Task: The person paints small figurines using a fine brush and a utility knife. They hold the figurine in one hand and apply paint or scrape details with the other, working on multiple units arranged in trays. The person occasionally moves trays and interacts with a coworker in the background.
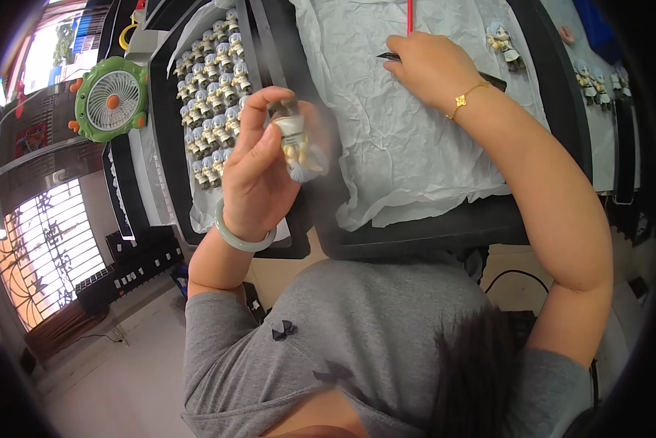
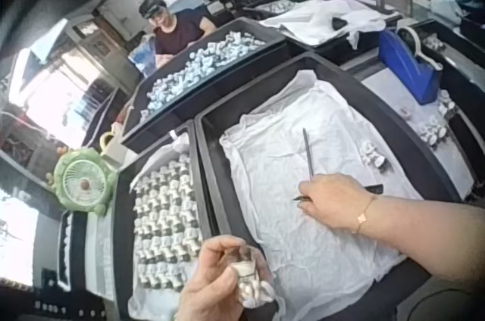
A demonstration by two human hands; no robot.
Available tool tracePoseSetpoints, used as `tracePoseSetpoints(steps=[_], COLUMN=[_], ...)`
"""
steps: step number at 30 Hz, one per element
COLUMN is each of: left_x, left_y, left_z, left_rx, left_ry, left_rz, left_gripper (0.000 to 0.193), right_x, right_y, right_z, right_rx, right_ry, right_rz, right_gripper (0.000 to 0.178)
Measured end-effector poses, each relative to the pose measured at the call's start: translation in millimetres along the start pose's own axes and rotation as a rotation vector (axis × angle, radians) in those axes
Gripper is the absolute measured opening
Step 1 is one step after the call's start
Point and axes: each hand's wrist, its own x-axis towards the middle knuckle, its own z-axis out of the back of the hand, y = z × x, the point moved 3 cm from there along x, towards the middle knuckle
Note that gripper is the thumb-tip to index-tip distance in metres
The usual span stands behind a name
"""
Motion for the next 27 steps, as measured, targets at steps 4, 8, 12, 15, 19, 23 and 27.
tracePoseSetpoints(steps=[4, 8, 12, 15, 19, 23, 27], left_x=[-1, -3, -4, -6, -6, -5, -3], left_y=[0, 0, 1, -2, -1, -4, -9], left_z=[-5, -7, -5, -9, -7, -4, -4], left_rx=[0.026, 0.012, 0.008, -0.028, -0.022, -0.052, -0.108], left_ry=[0.067, 0.131, 0.103, 0.101, 0.085, 0.115, 0.157], left_rz=[0.0, -0.031, -0.074, -0.053, -0.053, -0.05, -0.093], left_gripper=[0.035, 0.034, 0.035, 0.036, 0.034, 0.033, 0.033], right_x=[2, -7, -27, -50, -56, -42, -26], right_y=[-13, -3, 36, 51, 78, 62, 26], right_z=[-1, 32, 76, 93, 83, 78, 69], right_rx=[-0.061, 0.4, 1.155, 1.312, 1.03, 0.853, 0.596], right_ry=[-0.068, -0.283, -0.057, -0.031, -0.165, -0.117, 0.054], right_rz=[-0.082, -0.047, -0.028, 0.159, 0.449, 0.234, -0.013], right_gripper=[0.023, 0.021, 0.015, 0.013, 0.011, 0.012, 0.017])
